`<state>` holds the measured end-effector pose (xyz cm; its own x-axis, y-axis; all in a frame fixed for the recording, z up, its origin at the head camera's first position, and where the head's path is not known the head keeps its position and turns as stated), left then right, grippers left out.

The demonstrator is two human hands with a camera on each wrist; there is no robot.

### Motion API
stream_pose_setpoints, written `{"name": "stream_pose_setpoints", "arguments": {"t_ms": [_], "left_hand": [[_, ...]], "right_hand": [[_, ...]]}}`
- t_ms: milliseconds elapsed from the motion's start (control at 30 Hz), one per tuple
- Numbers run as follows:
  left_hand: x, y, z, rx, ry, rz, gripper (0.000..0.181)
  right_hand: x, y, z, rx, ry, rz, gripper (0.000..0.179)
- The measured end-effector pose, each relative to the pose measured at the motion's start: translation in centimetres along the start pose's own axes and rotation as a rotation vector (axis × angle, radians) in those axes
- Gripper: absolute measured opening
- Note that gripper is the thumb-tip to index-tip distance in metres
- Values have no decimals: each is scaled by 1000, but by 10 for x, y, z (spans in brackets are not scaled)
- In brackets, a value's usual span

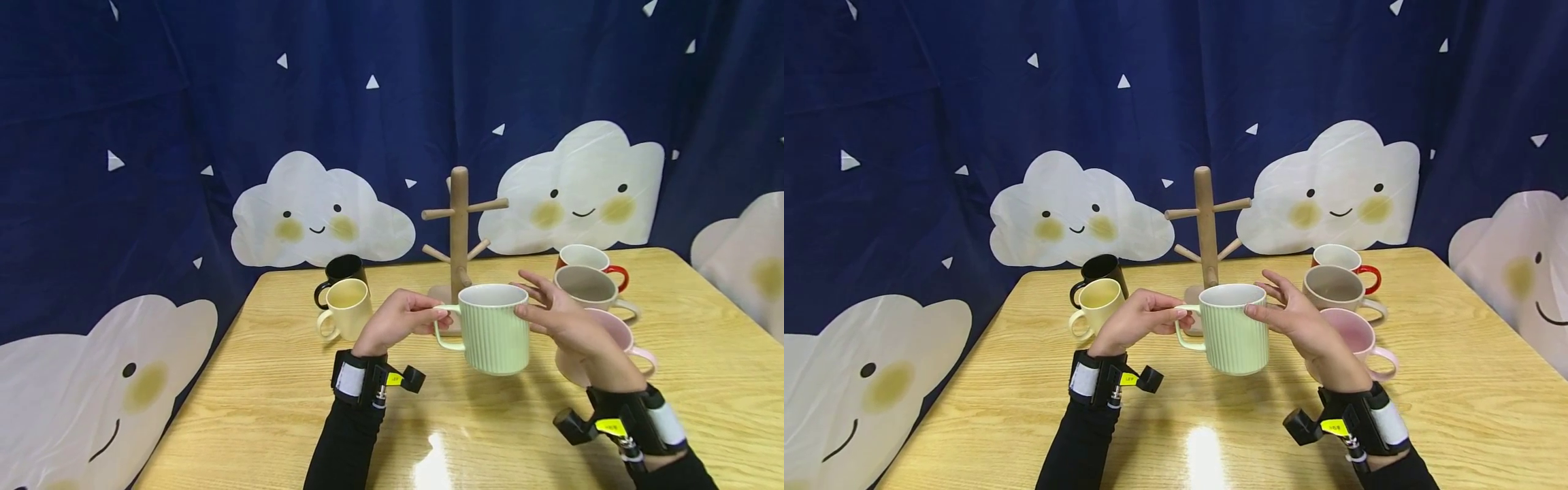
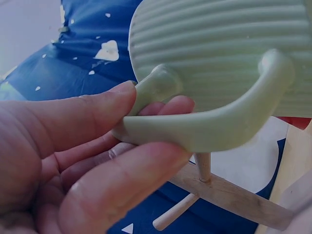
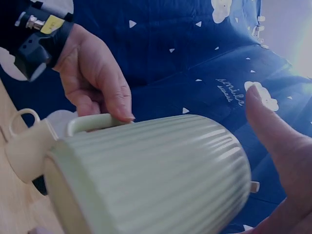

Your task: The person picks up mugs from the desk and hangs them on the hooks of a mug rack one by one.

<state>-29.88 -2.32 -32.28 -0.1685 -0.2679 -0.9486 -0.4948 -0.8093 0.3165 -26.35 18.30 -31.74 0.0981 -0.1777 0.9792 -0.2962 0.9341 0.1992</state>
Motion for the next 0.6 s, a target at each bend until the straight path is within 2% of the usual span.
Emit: {"name": "stream_pose_setpoints", "arguments": {"t_ms": [200, 400, 600], "left_hand": [[-3, 1, -1, 4, -15, -4, 22], [-3, 1, -1, 6, -28, -18, 23], [-4, 1, -1, -1, -31, -24, 24]], "right_hand": [[-8, -9, 2, -47, -67, 56, 86], [-3, -11, 5, -51, 13, 22, 90], [-1, -18, 9, -56, 68, 40, 89]]}}
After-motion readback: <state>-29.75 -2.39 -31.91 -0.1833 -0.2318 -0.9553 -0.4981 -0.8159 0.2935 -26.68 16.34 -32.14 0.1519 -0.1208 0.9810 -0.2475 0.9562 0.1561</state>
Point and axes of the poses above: each hand's wrist, its own z-axis towards the middle knuckle, its own y-axis out of the back of the hand, x = y × z, the point moved 7 cm from there along z, towards the middle knuckle
